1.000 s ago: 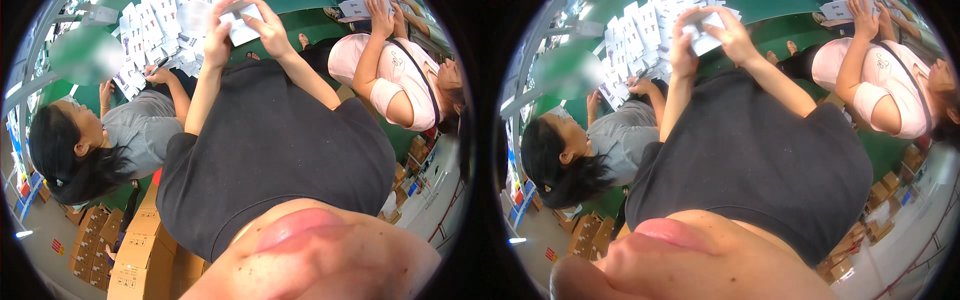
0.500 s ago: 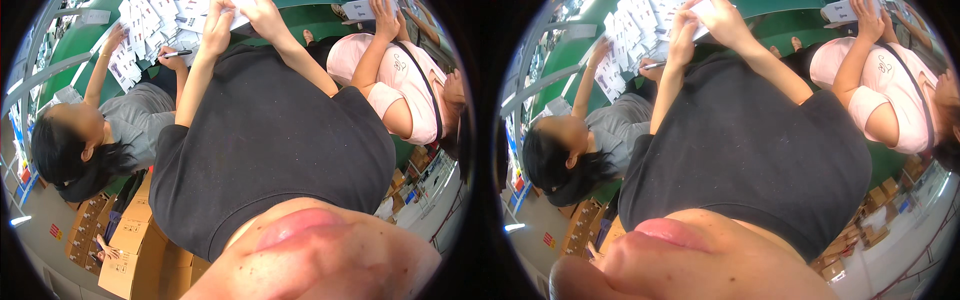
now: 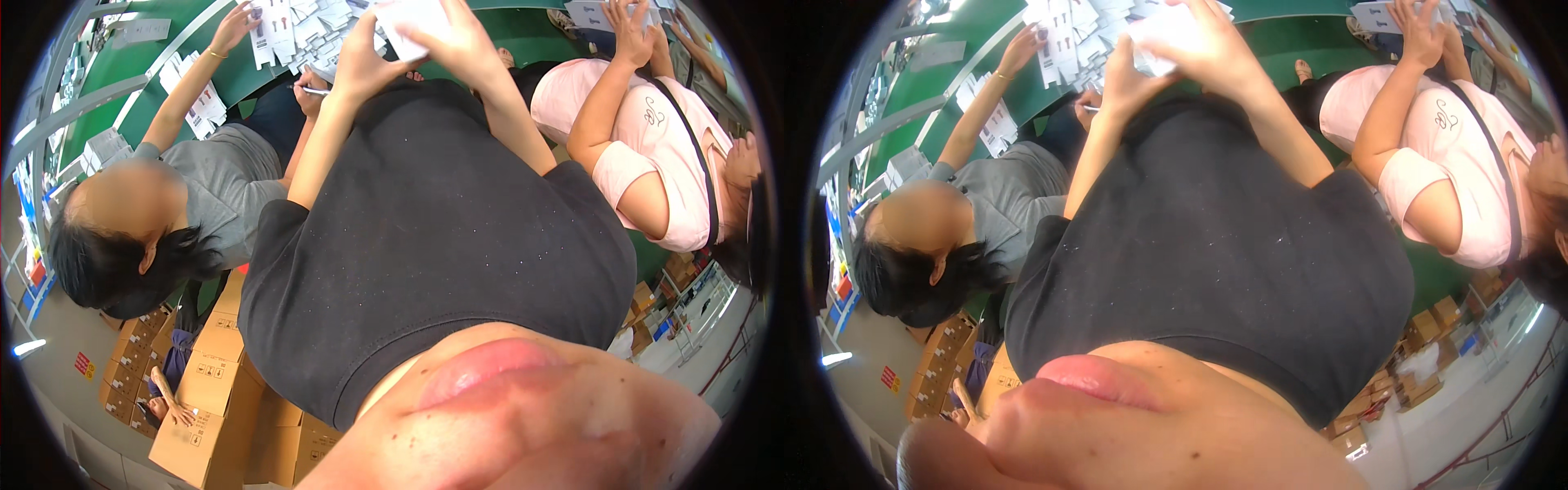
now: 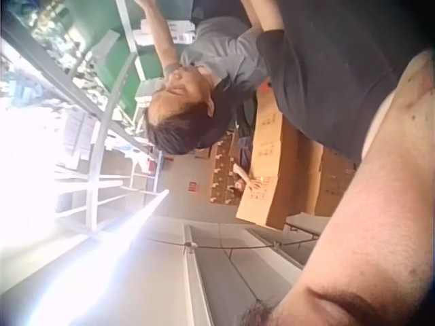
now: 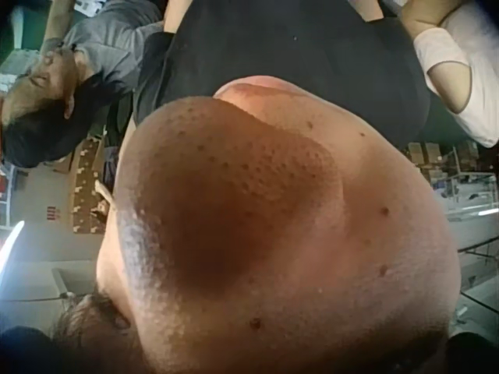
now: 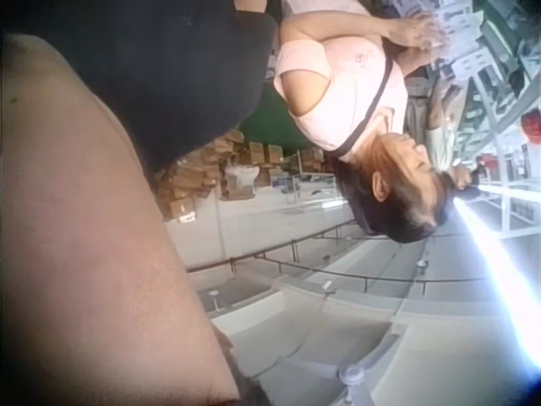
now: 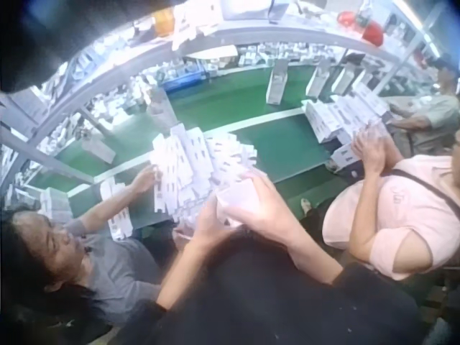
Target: The person repeatedly takes flat cardboard templates from the table, folds them into small boxes by hand, and arranges stacks of flat templates.
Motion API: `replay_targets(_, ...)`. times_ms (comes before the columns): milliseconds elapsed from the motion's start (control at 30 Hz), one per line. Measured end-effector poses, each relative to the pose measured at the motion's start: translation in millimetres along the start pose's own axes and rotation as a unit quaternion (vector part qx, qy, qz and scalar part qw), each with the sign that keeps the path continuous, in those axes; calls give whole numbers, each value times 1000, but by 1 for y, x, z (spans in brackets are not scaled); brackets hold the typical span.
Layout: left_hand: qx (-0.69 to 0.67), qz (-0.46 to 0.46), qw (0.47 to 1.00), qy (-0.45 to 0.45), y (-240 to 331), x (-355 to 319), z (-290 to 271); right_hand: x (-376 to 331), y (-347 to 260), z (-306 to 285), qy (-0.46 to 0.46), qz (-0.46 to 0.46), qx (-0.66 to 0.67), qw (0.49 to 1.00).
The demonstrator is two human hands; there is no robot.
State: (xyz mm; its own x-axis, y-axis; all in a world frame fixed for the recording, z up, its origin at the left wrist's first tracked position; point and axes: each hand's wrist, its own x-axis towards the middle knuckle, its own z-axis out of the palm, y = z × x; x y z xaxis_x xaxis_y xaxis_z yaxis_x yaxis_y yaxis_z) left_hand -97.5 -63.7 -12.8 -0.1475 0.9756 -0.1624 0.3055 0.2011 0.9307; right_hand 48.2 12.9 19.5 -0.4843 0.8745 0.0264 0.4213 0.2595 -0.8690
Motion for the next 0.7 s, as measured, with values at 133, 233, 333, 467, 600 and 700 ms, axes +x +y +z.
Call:
replay_targets(133,170,317,919,162,-42,29,-1,-12,-28,-14,12,-20,-219,975)
replay_targets(233,319,235,885,243,-97,70,-19,26,34,-17,83,16,-294,952)
replay_targets(333,224,50,946,228,-233,119,-81,74,129,-17,224,79,-207,949)
replay_targets(467,362,-174,902,157,-245,102,-103,89,266,-55,284,21,-228,931)
replay_targets(600,430,-243,868,50,-269,61,-105,67,308,-77,295,48,-273,914)
replay_targets(700,497,-136,853,82,-262,31,-74,35,292,-63,278,30,-236,931)
